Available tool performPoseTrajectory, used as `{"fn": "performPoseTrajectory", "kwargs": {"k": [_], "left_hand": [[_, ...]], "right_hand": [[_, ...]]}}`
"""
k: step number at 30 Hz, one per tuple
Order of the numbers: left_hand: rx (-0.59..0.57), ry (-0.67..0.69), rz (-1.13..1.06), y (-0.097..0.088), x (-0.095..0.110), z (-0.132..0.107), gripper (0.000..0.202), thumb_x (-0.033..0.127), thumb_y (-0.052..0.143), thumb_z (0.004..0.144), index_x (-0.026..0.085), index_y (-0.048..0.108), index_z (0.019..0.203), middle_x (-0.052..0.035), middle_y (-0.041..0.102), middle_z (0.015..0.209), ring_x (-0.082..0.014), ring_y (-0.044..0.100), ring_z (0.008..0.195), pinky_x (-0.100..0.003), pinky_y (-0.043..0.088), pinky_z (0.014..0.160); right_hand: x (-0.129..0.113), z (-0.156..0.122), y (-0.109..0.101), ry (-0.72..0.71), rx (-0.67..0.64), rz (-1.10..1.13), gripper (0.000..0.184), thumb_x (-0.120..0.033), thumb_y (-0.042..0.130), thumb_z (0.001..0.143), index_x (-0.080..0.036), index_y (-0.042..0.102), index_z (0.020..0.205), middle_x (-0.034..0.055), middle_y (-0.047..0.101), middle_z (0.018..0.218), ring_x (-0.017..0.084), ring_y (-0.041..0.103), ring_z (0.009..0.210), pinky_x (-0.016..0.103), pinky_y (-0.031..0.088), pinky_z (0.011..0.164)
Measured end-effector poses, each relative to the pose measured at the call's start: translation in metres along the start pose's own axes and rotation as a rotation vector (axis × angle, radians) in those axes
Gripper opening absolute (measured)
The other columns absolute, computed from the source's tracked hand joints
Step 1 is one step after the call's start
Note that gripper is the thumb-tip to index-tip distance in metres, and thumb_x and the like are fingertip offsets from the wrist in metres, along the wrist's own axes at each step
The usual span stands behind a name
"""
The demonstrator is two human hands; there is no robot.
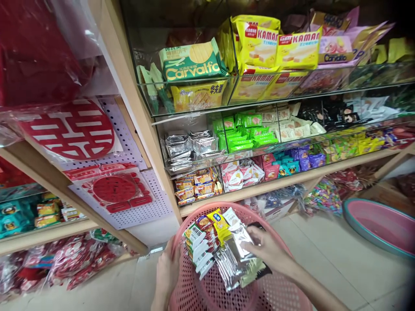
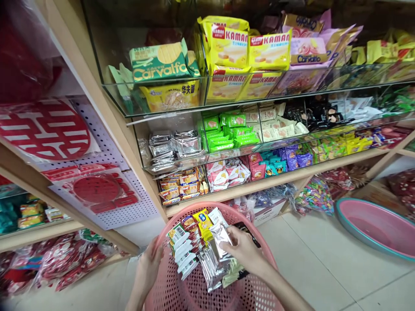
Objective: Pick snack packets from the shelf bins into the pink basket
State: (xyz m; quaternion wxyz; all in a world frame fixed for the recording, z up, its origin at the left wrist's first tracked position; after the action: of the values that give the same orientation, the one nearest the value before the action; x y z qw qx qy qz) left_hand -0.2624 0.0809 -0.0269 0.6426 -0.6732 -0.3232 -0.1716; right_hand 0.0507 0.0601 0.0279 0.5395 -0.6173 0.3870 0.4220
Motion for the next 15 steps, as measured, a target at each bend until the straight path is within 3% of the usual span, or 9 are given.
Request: {"fn": "performPoseTrajectory", "kwargs": {"k": [3,8,15], "left_hand": [[-0.002,-0.005,0.001,0.0,0.0,0.001,0.052,0.044,0.032,0.088,0.018,0.048,0.13,-0.0085,0.073,0.092,-0.0219,0.066,0.088,-0.032,0.047,0.078],[0.006,-0.017,-0.061,0.001,-0.001,0.001,0.056,0.047,0.033,0.086,0.016,0.05,0.129,-0.0088,0.073,0.089,-0.0229,0.067,0.085,-0.035,0.048,0.082],[0.024,0.054,-0.14,0.002,-0.003,0.003,0.055,0.049,0.036,0.085,0.017,0.052,0.127,-0.0104,0.071,0.109,-0.0235,0.066,0.096,-0.037,0.048,0.087]], "right_hand": [[0.013,-0.003,0.009,0.055,0.022,-0.036,0.032,-0.04,0.057,0.075,-0.018,0.06,0.099,0.0045,0.072,0.087,0.021,0.065,0.079,0.031,0.049,0.069],[0.014,-0.005,0.018,0.068,0.076,-0.229,0.031,-0.03,0.053,0.076,-0.02,0.061,0.104,0.0027,0.073,0.081,0.021,0.066,0.076,0.029,0.047,0.069],[0.018,-0.008,0.028,0.097,0.089,-0.382,0.043,-0.032,0.052,0.079,-0.019,0.057,0.119,0.0075,0.072,0.088,0.024,0.067,0.086,0.03,0.047,0.074]]}}
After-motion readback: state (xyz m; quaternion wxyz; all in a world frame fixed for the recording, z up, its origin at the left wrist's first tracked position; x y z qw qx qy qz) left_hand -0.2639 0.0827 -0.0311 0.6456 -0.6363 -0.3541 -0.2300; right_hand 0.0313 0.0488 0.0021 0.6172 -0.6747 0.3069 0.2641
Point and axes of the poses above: each hand's wrist, its own z-axis towards the middle knuckle, its own y-axis out of the palm, x = y × z, the point moved 2 cm from there along z, towards the middle knuckle
